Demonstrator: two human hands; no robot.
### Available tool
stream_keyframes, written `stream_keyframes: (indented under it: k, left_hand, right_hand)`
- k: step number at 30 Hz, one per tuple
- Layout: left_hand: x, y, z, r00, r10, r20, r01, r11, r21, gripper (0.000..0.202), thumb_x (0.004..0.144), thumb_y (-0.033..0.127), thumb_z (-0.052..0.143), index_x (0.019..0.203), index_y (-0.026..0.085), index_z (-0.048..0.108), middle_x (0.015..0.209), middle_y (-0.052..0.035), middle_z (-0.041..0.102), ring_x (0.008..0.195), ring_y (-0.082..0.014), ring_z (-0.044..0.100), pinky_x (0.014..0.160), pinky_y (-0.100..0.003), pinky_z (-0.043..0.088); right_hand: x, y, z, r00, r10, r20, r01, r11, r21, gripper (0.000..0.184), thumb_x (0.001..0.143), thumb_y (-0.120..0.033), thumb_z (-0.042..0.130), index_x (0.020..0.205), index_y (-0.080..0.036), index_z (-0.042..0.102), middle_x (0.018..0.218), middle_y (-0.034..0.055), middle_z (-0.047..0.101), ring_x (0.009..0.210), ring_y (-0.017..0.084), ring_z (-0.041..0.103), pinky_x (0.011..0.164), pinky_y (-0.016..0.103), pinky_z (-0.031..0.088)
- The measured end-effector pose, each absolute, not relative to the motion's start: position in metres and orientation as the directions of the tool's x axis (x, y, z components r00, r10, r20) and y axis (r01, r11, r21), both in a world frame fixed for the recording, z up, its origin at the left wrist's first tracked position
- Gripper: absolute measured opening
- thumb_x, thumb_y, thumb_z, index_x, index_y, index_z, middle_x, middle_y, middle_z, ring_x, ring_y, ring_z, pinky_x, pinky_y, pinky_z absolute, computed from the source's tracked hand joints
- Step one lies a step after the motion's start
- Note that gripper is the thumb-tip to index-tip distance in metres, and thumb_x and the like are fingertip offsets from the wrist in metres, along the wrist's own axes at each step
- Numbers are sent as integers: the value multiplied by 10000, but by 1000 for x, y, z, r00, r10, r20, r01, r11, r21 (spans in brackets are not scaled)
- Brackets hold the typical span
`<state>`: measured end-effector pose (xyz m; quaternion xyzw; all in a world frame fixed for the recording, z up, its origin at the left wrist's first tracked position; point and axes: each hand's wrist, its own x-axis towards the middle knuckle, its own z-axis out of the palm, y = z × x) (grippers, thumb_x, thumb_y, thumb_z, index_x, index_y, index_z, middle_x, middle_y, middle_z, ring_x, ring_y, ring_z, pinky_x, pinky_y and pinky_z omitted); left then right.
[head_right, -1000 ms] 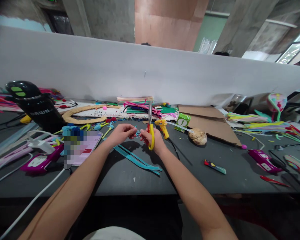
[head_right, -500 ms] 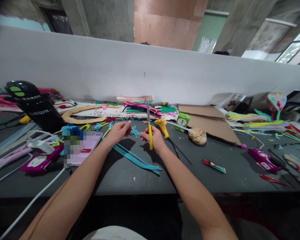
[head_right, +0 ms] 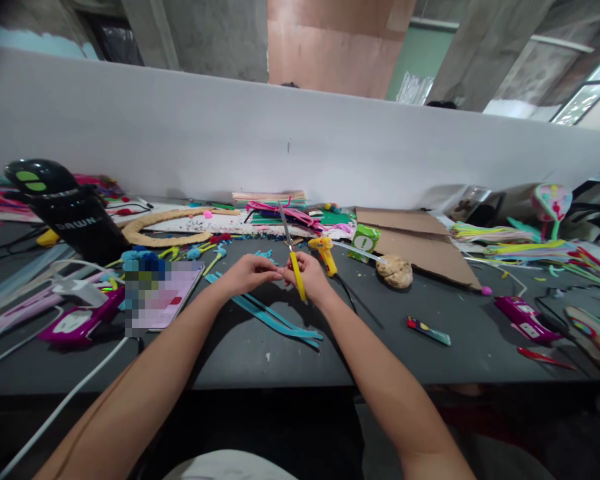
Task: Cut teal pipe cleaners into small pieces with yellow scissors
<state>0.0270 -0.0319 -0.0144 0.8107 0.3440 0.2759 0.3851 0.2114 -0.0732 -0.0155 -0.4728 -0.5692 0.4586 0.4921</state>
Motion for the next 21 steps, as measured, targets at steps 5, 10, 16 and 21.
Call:
stream_keyframes:
  k: [5, 10, 16, 21]
  left_hand:
    - [19, -33, -7, 637, 753, 168, 380, -496, 780, 433, 822, 557, 601, 809, 151, 750, 605, 7, 577, 567, -102, 438, 511, -227, 298]
    - [14, -28, -2, 568, 807, 158, 330, -399, 856, 383, 836, 503, 580, 712, 147, 643, 617, 4, 578, 588, -117, 504, 548, -228, 367]
    - [-3, -12, -3, 263, 922, 283, 452, -377, 808, 445, 847, 517, 532, 591, 159, 601, 531, 1, 543, 537, -128, 490, 555, -253, 378]
    - [-20, 4, -12, 18, 931, 365, 531, -318, 785, 360, 773, 501, 629, 624, 176, 678, 818, -69, 717, 848, -220, 647, 838, -328, 487]
  right_hand:
    - [211, -74, -14, -84, 990, 113, 105, 122, -987, 467, 563, -453, 822, 776, -213, 483, 609, -45, 578, 494, 117, 542, 477, 257, 443]
    - [214, -72, -16, -70, 992, 109, 70, 114, -991, 460, 577, -455, 812, 780, -215, 475, 654, -21, 621, 507, 120, 551, 474, 256, 436]
    - [218, -71, -14, -26, 996, 81, 69, 83, -994, 451, 589, -454, 808, 785, -221, 475, 668, -5, 648, 503, 129, 556, 445, 252, 409]
    - [217, -73, -11, -36, 997, 66, 76, 68, -995, 457, 572, -458, 818, 770, -225, 479, 671, 0, 654, 507, 134, 561, 451, 258, 421]
